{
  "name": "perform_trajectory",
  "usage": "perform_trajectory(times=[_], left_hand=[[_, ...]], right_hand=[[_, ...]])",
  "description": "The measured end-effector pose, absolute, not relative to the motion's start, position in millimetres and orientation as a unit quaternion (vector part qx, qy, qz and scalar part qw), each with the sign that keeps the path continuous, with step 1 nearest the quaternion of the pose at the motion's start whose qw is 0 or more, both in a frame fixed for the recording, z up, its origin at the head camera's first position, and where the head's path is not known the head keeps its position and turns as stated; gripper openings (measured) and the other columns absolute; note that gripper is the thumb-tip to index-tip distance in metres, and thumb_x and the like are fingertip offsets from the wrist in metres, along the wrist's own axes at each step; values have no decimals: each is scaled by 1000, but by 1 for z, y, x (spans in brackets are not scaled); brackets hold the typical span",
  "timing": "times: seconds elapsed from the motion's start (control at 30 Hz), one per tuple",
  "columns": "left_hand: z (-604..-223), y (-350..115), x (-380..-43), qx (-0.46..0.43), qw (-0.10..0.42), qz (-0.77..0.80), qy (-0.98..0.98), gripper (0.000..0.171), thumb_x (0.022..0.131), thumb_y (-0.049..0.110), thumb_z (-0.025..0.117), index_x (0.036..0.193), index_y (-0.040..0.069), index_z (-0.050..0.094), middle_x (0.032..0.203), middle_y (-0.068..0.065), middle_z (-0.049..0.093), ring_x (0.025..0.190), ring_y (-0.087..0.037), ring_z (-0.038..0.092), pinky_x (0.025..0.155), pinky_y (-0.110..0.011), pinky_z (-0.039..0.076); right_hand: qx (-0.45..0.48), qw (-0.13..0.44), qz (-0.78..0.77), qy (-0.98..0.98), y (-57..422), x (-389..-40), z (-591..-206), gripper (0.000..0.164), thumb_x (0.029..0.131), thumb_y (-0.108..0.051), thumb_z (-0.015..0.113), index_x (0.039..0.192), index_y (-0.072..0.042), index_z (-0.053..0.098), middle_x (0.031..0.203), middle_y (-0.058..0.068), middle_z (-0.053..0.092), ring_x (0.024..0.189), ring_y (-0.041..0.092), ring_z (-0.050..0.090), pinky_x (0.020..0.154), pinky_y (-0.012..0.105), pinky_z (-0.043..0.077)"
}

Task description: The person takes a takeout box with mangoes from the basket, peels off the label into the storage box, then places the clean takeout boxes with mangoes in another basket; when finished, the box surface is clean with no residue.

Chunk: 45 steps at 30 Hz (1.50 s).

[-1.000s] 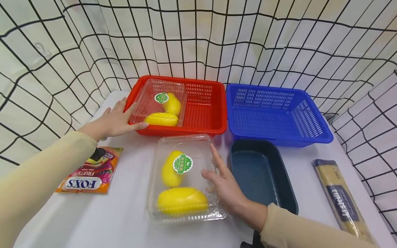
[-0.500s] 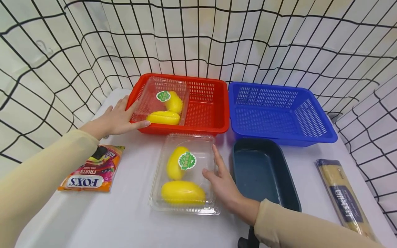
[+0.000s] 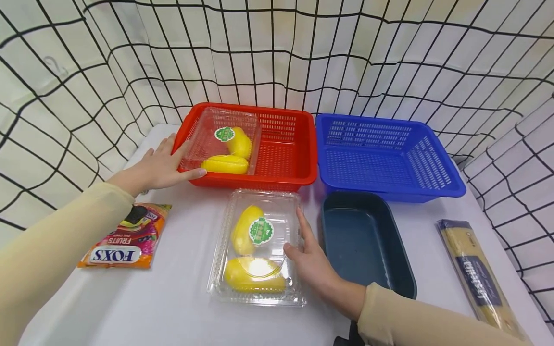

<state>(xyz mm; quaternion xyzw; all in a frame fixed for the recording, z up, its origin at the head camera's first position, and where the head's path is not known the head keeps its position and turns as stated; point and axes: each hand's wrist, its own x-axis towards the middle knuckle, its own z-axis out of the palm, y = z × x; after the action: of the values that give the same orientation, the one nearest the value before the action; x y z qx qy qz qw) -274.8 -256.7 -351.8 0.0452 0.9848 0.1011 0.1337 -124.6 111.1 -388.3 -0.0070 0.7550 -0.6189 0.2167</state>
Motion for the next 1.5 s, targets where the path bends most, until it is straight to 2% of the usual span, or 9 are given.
perform_trajectory(times=[0.27,0.4,0.5,0.57,0.73,1.03,1.23,1.4,1.5], left_hand=[[-358,-261,-265,44,94,121,987,118,89,81,44,163,3,-5,168,-32,-9,153,-56,-3,119,-77,7],[-352,-242,-247,91,-9,141,986,105,96,65,53,164,2,3,169,-30,4,155,-52,7,121,-74,15],[-349,-214,-226,178,-113,166,963,91,96,47,64,160,-2,21,164,-28,26,152,-46,25,122,-66,27],[-354,-195,-207,231,-137,172,948,86,94,42,70,156,-3,30,158,-25,38,147,-43,36,119,-62,35],[-370,-162,-175,268,-44,199,942,86,93,48,70,157,4,33,158,-20,39,146,-38,40,118,-59,39],[-391,-148,-189,279,34,211,936,88,93,54,66,160,8,31,165,-15,33,153,-35,32,122,-57,33],[-396,-150,-176,266,9,188,945,89,96,57,59,160,4,28,162,-19,34,150,-37,35,123,-56,34],[-400,-149,-161,227,-19,182,956,89,97,59,56,160,3,26,162,-21,35,149,-39,36,117,-57,41],[-401,-147,-153,201,-30,181,962,91,96,61,55,160,3,26,160,-21,36,148,-40,38,112,-59,45]], right_hand=[[-7,209,-619,757,108,-122,-395,79,104,-5,49,165,-37,10,174,10,-2,157,49,4,122,71,17],[-7,204,-619,759,110,-122,-393,79,104,-5,49,165,-36,10,174,9,-2,157,48,3,122,70,15],[-6,201,-621,758,112,-122,-392,79,104,-4,49,165,-36,9,174,11,-1,158,47,2,123,69,13],[-5,202,-621,758,113,-122,-391,79,104,-5,49,165,-37,9,174,12,-2,158,47,2,123,68,14],[-7,201,-619,759,113,-123,-389,80,105,-5,49,165,-37,8,173,14,-2,158,46,2,123,67,16],[-11,210,-613,762,113,-124,-389,79,105,-5,48,165,-37,7,174,9,-5,158,45,-2,124,66,13],[-47,206,-549,809,114,-132,-382,78,104,-6,51,166,-31,11,174,9,4,159,43,4,123,67,16],[-92,199,-486,846,113,-144,-377,76,103,-5,52,166,-25,14,173,14,13,159,42,9,123,70,14],[-115,192,-451,864,113,-148,-376,75,103,-10,52,166,-24,14,170,19,16,157,45,16,121,72,19]])
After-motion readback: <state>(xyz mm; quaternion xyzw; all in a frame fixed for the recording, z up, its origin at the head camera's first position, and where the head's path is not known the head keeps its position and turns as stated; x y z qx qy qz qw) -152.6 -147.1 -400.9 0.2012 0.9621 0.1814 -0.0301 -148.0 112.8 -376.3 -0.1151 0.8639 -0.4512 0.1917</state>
